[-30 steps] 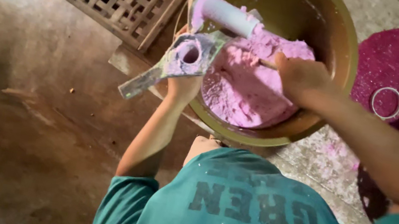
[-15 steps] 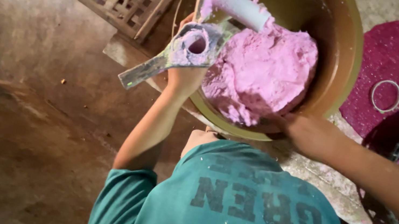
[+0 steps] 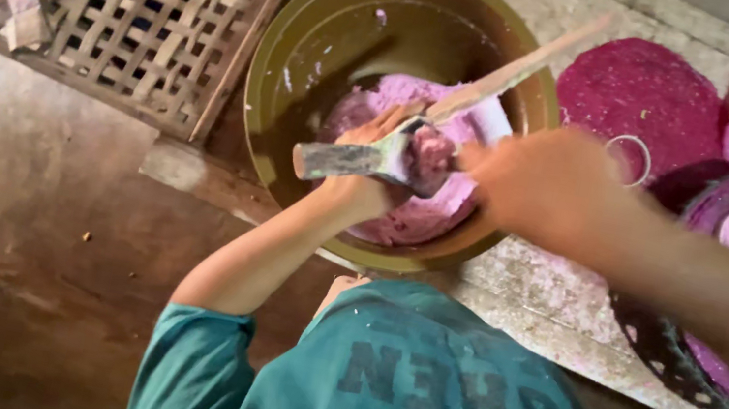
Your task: The person scoops pink dough from a large bowl using a wooden paddle and presses it into a circular metal mold on a tray. They repeatedly form round dough pieces and arrange them on the tray.
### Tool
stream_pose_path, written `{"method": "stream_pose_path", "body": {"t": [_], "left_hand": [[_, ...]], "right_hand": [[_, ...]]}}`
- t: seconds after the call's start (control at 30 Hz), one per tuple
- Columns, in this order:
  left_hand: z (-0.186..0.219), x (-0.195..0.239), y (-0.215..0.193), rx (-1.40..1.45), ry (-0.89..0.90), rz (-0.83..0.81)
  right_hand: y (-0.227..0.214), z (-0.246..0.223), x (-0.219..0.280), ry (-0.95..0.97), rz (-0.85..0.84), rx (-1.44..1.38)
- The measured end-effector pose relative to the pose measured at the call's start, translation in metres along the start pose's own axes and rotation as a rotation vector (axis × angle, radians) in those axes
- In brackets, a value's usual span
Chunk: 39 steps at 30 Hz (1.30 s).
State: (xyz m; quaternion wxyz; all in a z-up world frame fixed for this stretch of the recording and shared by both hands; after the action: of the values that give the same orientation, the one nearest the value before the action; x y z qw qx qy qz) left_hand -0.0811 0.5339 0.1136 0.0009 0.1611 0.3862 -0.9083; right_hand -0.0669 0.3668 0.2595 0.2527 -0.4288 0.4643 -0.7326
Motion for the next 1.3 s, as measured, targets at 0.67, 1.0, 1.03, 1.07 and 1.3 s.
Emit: {"method": "stream_pose_path", "body": {"t": [0.67, 1.0, 1.03, 1.07, 1.3], "left_hand": [[0.004, -0.003, -0.017, 0.143, -0.141, -0.058], [-0.006, -0.01, -0.039, -0.001, -0.037, 0.053], [-0.003, -0.012, -0.033, -0.024, -0.037, -0.009], [-0.001, -0.014, -0.03, -0.025, -0.052, -0.016], [-0.019, -0.011, -0.044, 0.257, -0.473, -0.034]], "right_hand": [[-0.002, -0.034, 0.005, -0.122, 0.254, 0.311], [-0.047, -0.019, 0.028, -0.055, 0.197, 0.249], [-0.032, -0.028, 0.015, -0.045, 0.169, 0.285], [-0.016, -0.035, 0.003, -0.032, 0.149, 0.325], [-0.002, -0.017, 0.049, 0.087, 0.199, 0.009]]}}
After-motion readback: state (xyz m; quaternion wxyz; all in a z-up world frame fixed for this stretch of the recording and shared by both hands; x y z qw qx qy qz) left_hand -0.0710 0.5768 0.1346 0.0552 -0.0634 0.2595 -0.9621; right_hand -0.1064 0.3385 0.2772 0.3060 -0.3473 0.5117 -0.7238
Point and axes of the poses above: each hand's wrist, its own x-axis away from the middle knuckle, its own y-axis out of the palm, z = x × y, the point moved 3 cm from there along -x, towards the middle knuckle, and after that the axes turned 7 degrees about -y, right-handed, at the moved point
